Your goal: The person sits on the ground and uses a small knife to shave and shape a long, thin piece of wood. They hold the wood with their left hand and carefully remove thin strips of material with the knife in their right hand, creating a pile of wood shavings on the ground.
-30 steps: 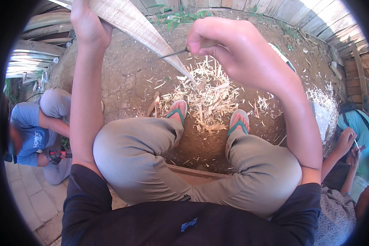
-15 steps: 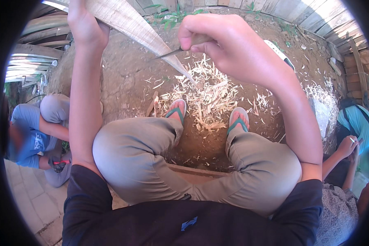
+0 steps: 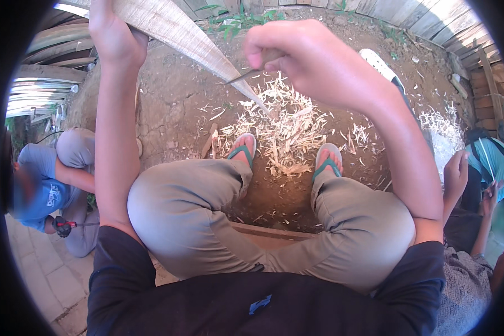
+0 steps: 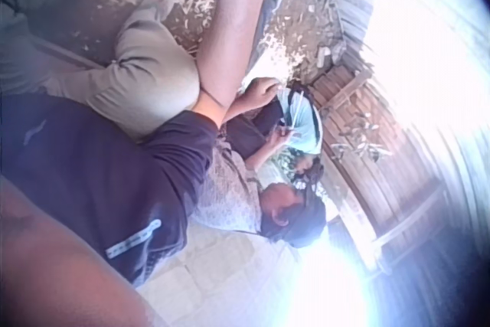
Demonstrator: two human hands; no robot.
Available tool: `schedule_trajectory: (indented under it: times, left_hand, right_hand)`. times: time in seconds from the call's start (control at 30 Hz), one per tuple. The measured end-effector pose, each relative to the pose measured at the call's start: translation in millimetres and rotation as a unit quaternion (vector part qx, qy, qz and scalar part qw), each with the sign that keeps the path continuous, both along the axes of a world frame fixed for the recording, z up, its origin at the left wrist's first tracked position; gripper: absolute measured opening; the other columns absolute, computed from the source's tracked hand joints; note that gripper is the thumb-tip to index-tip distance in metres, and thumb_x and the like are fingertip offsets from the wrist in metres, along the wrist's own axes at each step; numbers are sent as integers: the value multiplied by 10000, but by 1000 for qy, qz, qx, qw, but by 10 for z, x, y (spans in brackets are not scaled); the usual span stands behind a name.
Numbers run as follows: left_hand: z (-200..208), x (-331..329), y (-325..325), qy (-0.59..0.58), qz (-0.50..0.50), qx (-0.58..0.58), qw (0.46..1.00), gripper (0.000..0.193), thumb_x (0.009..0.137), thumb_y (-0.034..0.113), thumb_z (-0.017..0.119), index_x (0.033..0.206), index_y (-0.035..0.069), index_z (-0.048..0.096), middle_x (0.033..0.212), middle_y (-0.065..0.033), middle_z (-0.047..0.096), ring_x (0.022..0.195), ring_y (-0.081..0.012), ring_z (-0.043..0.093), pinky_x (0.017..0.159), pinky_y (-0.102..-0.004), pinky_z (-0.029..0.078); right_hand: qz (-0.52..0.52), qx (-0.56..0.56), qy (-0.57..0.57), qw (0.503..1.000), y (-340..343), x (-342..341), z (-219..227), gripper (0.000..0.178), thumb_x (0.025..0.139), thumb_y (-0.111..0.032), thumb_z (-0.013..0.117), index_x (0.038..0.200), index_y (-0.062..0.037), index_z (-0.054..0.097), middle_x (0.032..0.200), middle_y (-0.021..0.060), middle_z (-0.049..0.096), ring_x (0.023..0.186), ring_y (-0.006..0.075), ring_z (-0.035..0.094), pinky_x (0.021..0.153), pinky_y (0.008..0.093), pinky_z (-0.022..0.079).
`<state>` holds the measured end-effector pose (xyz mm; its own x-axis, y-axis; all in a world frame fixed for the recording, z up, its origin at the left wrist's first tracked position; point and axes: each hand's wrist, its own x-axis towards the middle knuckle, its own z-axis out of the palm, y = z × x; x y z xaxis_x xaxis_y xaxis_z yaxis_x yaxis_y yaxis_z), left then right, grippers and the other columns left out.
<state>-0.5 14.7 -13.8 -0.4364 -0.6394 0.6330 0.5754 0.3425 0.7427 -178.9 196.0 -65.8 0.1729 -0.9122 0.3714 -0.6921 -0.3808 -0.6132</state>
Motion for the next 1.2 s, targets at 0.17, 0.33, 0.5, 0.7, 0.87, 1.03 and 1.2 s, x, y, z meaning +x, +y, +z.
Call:
schedule_trajectory:
  times: [0.17,0.33,0.5,0.7,0.87,1.03,1.2]
  left_hand:
    - [-10,-36,-18,-3,-4,13,1000,387,1008,370,612,1182,26,641,892,-43,628,766,-141,652,722,-287,549]
    - [62,9,-66,-22,18,34,999,398,1010,383,612,1187,27,640,893,-37,631,788,-132,651,717,-279,542]
    - [-76,-58,-97,-20,29,-30,999,407,1010,395,616,1195,34,641,910,-30,631,787,-119,643,712,-270,534]
    - [8,-24,23,-21,26,9,999,401,1012,393,612,1197,38,640,915,-28,638,785,-117,640,707,-269,533]
    - [8,-31,28,-22,29,2,999,395,1017,385,606,1206,40,632,911,-32,644,784,-120,642,708,-269,536]
    - [-31,-31,-108,-18,-19,-47,999,382,1025,378,595,1207,43,626,901,-37,645,787,-123,648,706,-267,536]
    - [-12,-39,-33,-19,-17,-27,999,384,1026,384,595,1203,44,625,894,-37,646,785,-121,647,701,-268,533]
  right_hand:
    - [-13,22,-37,999,48,-35,13,207,838,182,588,944,4,575,1030,102,686,989,205,698,843,308,587]
    - [-3,-56,-54,997,39,12,78,233,827,152,582,992,-12,587,898,104,660,871,259,693,752,359,547]
    - [-2,-39,-35,999,3,11,-28,220,834,158,575,993,7,577,912,120,669,864,254,701,778,367,556]
    - [-11,-15,-4,1000,35,67,40,254,806,218,537,952,11,560,1025,114,675,982,225,704,827,306,591]
    - [16,-30,-42,999,66,101,150,270,804,237,534,952,13,556,1034,118,671,1001,223,707,820,305,593]
    - [23,-55,6,998,12,66,216,241,848,150,607,1029,-8,592,941,113,666,892,249,700,767,334,573]
    - [15,-52,-29,998,4,67,164,190,834,158,611,935,-2,616,929,108,669,890,246,702,767,327,570]
